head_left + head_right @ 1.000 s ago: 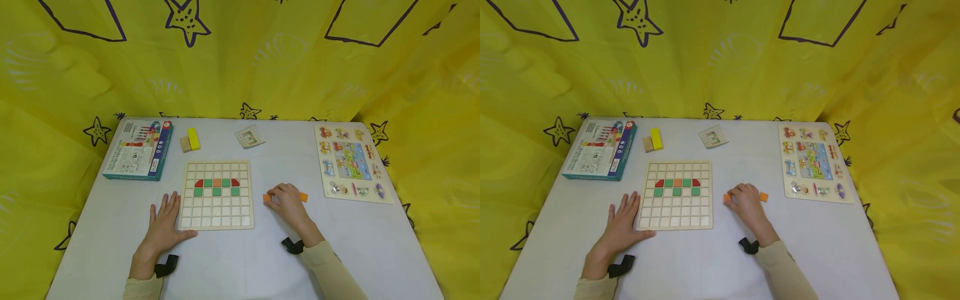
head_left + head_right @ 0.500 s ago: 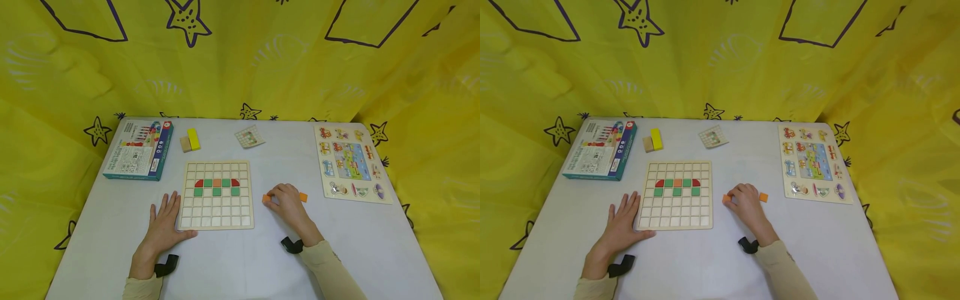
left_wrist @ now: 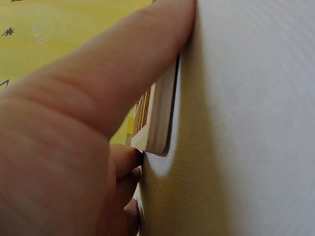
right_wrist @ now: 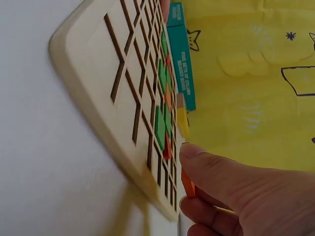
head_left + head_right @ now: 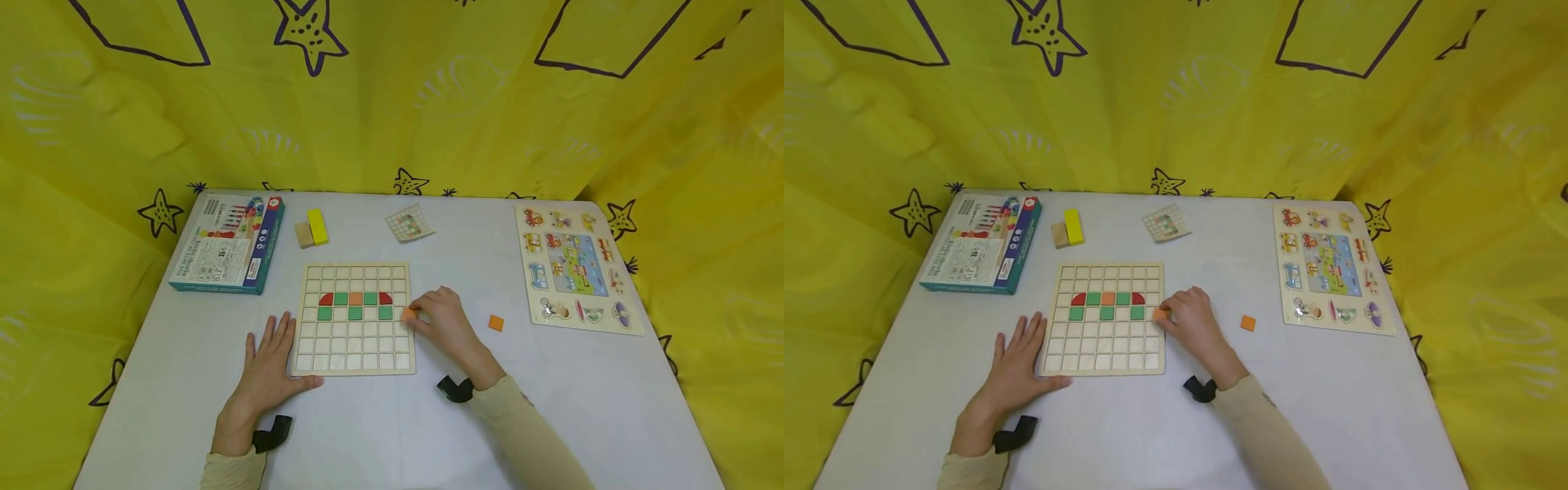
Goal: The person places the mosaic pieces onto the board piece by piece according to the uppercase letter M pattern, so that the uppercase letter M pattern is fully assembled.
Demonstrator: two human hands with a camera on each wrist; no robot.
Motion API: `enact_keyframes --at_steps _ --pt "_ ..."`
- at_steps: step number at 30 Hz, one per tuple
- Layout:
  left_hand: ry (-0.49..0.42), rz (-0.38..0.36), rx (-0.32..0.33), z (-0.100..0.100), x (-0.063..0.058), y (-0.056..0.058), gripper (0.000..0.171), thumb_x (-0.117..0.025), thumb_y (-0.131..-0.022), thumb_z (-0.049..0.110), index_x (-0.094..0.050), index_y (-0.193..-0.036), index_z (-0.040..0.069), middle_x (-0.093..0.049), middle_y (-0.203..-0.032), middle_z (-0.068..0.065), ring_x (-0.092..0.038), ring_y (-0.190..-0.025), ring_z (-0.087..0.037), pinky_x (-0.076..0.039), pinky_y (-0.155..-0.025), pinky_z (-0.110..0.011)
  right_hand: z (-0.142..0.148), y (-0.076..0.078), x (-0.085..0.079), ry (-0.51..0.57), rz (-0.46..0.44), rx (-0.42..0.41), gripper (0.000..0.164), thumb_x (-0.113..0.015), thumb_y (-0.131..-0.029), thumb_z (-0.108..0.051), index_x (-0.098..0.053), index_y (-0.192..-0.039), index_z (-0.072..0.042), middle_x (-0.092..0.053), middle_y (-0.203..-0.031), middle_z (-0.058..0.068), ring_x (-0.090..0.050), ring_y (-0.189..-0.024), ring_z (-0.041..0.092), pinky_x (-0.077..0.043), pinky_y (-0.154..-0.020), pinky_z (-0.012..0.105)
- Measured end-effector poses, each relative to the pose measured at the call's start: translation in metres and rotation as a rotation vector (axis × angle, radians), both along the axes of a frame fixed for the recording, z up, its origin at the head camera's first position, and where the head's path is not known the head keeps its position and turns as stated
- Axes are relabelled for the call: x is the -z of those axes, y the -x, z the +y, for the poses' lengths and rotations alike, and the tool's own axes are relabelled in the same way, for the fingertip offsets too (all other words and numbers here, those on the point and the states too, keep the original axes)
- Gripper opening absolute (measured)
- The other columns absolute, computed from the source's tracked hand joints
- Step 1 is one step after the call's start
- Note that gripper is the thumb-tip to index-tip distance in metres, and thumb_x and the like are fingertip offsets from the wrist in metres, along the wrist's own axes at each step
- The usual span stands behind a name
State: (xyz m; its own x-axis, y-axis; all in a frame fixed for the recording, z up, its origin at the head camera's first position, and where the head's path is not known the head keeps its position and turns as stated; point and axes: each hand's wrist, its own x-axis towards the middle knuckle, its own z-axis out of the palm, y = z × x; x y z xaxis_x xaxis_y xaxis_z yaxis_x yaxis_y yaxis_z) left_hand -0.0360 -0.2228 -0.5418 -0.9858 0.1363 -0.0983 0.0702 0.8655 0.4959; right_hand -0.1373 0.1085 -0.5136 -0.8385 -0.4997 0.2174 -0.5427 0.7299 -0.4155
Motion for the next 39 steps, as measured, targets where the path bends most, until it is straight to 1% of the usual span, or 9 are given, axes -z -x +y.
enact_keyframes --at_steps 5,8,12,17,20,24,29,33,39 --pt "-0.009 0.014 0.000 0.000 -0.001 0.000 0.125 -0.078 -0.066 0.066 -0.021 -0.153 -0.003 -0.014 -0.160 -0.020 0.002 -0.146 -0.038 0.010 -0.108 -0.063 -0.029 -0.001 -0.001 0.010 0.028 -0.101 0.023 -0.083 -0.079 -0.024 -0.074 -0.093 -0.007 -0.069 -0.090 0.001 -0.058 -0.084 0.021 -0.039 -0.092 0.043" --pt "-0.014 0.012 -0.003 0.000 -0.001 0.000 0.125 -0.078 -0.066 0.066 -0.022 -0.153 -0.003 -0.014 -0.160 -0.020 0.001 -0.146 -0.038 0.010 -0.108 -0.063 -0.044 -0.002 0.000 0.003 0.031 -0.143 0.023 -0.083 -0.079 -0.025 -0.075 -0.092 -0.008 -0.069 -0.090 0.001 -0.057 -0.084 0.020 -0.040 -0.090 0.042" --pt "-0.005 0.000 -0.001 -0.001 0.000 0.000 0.126 -0.077 -0.066 0.068 -0.021 -0.153 -0.003 -0.013 -0.160 -0.019 0.002 -0.146 -0.038 0.011 -0.108 -0.063 -0.061 -0.005 0.000 -0.020 0.020 -0.172 0.025 -0.083 -0.079 -0.029 -0.075 -0.093 -0.010 -0.070 -0.091 0.000 -0.057 -0.088 0.020 -0.038 -0.095 0.041" --pt "-0.013 0.020 0.001 -0.001 0.000 0.000 0.125 -0.078 -0.066 0.067 -0.023 -0.152 -0.005 -0.014 -0.159 -0.020 0.002 -0.146 -0.038 0.010 -0.108 -0.063 -0.080 -0.009 -0.002 -0.047 0.016 -0.200 0.026 -0.081 -0.081 -0.032 -0.075 -0.095 -0.011 -0.070 -0.093 -0.001 -0.059 -0.094 0.020 -0.035 -0.102 0.042" --pt "-0.014 0.020 0.006 0.000 0.000 0.000 0.125 -0.077 -0.066 0.067 -0.023 -0.152 -0.005 -0.014 -0.160 -0.020 0.002 -0.146 -0.038 0.010 -0.108 -0.063 -0.090 -0.010 0.000 -0.059 0.022 -0.208 0.025 -0.080 -0.082 -0.033 -0.075 -0.094 -0.011 -0.070 -0.092 -0.002 -0.058 -0.092 0.020 -0.036 -0.101 0.041" --pt "-0.014 0.017 0.010 0.001 0.000 0.000 0.125 -0.077 -0.066 0.067 -0.023 -0.152 -0.005 -0.015 -0.160 -0.020 0.001 -0.146 -0.038 0.009 -0.108 -0.064 -0.103 -0.010 0.002 -0.075 0.034 -0.210 0.025 -0.080 -0.081 -0.034 -0.076 -0.093 -0.012 -0.069 -0.091 -0.004 -0.056 -0.088 0.017 -0.038 -0.094 0.037" --pt "-0.008 0.016 0.006 0.001 -0.001 0.000 0.124 -0.078 -0.066 0.067 -0.024 -0.152 -0.005 -0.016 -0.159 -0.020 0.001 -0.146 -0.039 0.010 -0.108 -0.064 -0.119 -0.010 0.003 -0.091 0.063 -0.213 0.026 -0.080 -0.082 -0.036 -0.076 -0.094 -0.013 -0.070 -0.092 -0.005 -0.057 -0.091 0.016 -0.038 -0.099 0.037" --pt "0.004 0.005 0.007 0.000 -0.001 0.000 0.124 -0.077 -0.067 0.068 -0.023 -0.152 -0.004 -0.014 -0.160 -0.018 0.002 -0.146 -0.037 0.010 -0.108 -0.062 -0.130 -0.010 0.003 -0.117 0.096 -0.205 0.028 -0.078 -0.083 -0.039 -0.075 -0.093 -0.014 -0.069 -0.092 -0.005 -0.057 -0.090 0.016 -0.038 -0.099 0.037" --pt "-0.001 0.024 0.013 -0.001 -0.002 0.000 0.123 -0.076 -0.067 0.067 -0.024 -0.152 -0.005 -0.016 -0.160 -0.019 -0.001 -0.146 -0.039 0.008 -0.108 -0.064 -0.140 -0.011 0.005 -0.142 0.097 -0.172 0.027 -0.077 -0.084 -0.039 -0.074 -0.093 -0.014 -0.067 -0.093 -0.003 -0.058 -0.093 0.016 -0.038 -0.101 0.036"
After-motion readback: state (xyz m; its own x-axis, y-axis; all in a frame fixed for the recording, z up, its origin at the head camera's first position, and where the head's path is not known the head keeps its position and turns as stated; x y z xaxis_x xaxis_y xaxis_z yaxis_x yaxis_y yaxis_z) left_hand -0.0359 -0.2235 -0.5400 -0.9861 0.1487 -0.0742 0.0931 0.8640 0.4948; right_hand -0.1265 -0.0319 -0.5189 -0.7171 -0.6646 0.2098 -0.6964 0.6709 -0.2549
